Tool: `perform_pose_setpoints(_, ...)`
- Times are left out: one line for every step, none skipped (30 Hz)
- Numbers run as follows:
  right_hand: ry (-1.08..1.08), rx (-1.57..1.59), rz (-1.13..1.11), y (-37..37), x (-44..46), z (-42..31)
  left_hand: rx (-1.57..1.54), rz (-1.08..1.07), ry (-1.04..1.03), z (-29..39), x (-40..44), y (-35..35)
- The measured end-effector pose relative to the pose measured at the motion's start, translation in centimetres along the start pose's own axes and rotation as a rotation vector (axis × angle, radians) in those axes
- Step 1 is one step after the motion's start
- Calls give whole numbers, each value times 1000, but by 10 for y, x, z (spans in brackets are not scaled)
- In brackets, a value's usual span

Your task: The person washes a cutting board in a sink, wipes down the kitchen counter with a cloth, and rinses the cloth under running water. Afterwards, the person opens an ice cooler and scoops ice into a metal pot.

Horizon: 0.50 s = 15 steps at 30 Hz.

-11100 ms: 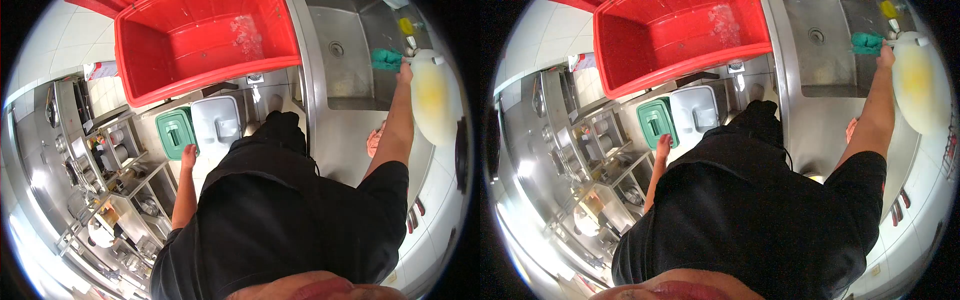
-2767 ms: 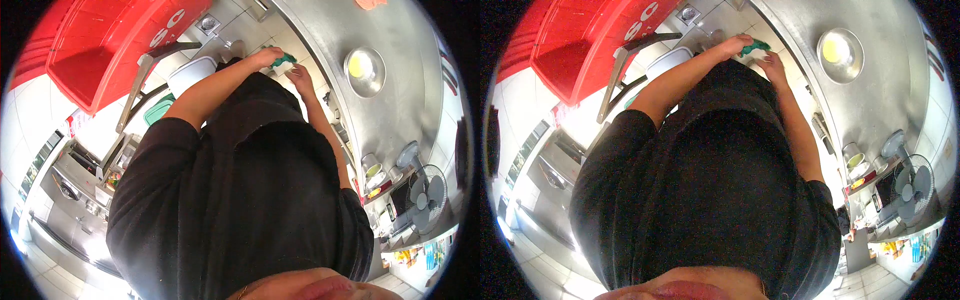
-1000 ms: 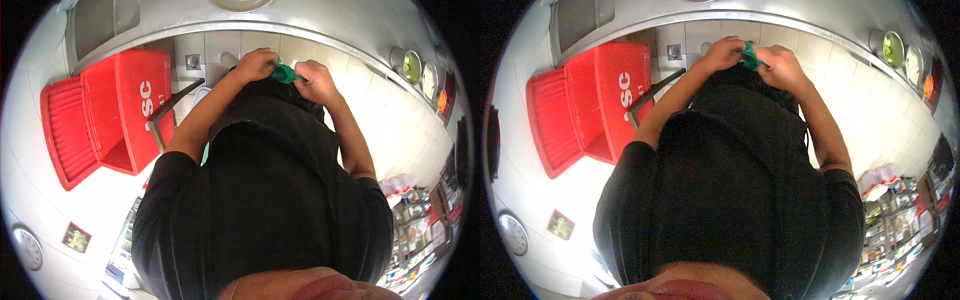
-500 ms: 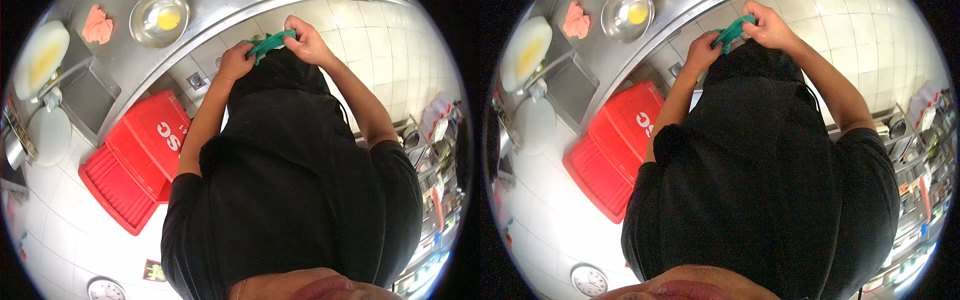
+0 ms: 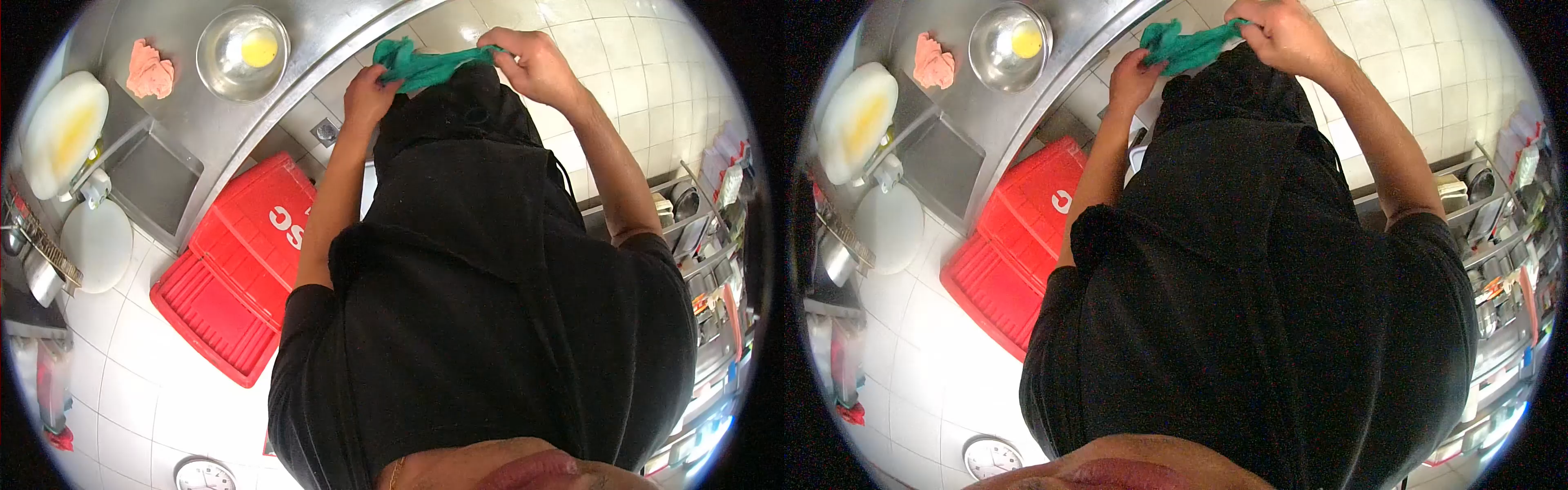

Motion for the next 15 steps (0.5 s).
perform_pose_setpoints(-9,-26,-1,-2,1,7,-53,1,30,-9,-1,1)
perform_pose_setpoints(115,-11,167,6,1,-3,-106,13,58,-16,5,2)
perform_pose_setpoints(45,22,156,-3,3,8,-44,42,51,-12,10,8)
perform_pose_setpoints(-34,63,142,-14,0,18,21,61,51,-8,9,13)
perform_pose_setpoints(-119,105,122,-25,-6,27,85,74,56,-5,2,16)
perform_pose_setpoints(-157,-7,-28,-40,-9,41,124,36,136,-22,5,13)
perform_pose_setpoints(-165,50,62,-36,-13,40,138,64,132,-24,1,15)
perform_pose_setpoints(-155,106,148,-30,-13,37,147,109,129,-28,-4,18)
perform_pose_setpoints(-148,172,231,-27,-11,37,161,149,132,-31,-5,23)
perform_pose_setpoints(-201,246,237,-34,-11,39,202,115,188,-35,-6,22)
perform_pose_setpoints(-278,340,233,-46,-17,50,232,135,199,-41,-12,21)
perform_pose_setpoints(-351,429,227,-60,-21,69,256,158,209,-50,-14,18)
perform_pose_setpoints(-404,507,226,-69,-18,89,276,200,207,-53,-7,20)
perform_pose_setpoints(-449,619,215,-79,-17,108,271,187,226,-56,1,21)
perform_pose_setpoints(-501,737,198,-93,-22,125,269,167,251,-59,2,23)
Point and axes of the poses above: each hand's wrist, its own x-axis towards the middle knuckle, its own y-axis out of the back of the hand, z = x × y, the point moved 8 cm from there along x, towards the middle knuckle, and after that the axes turned 10 degrees about y, right-handed, at the moved point
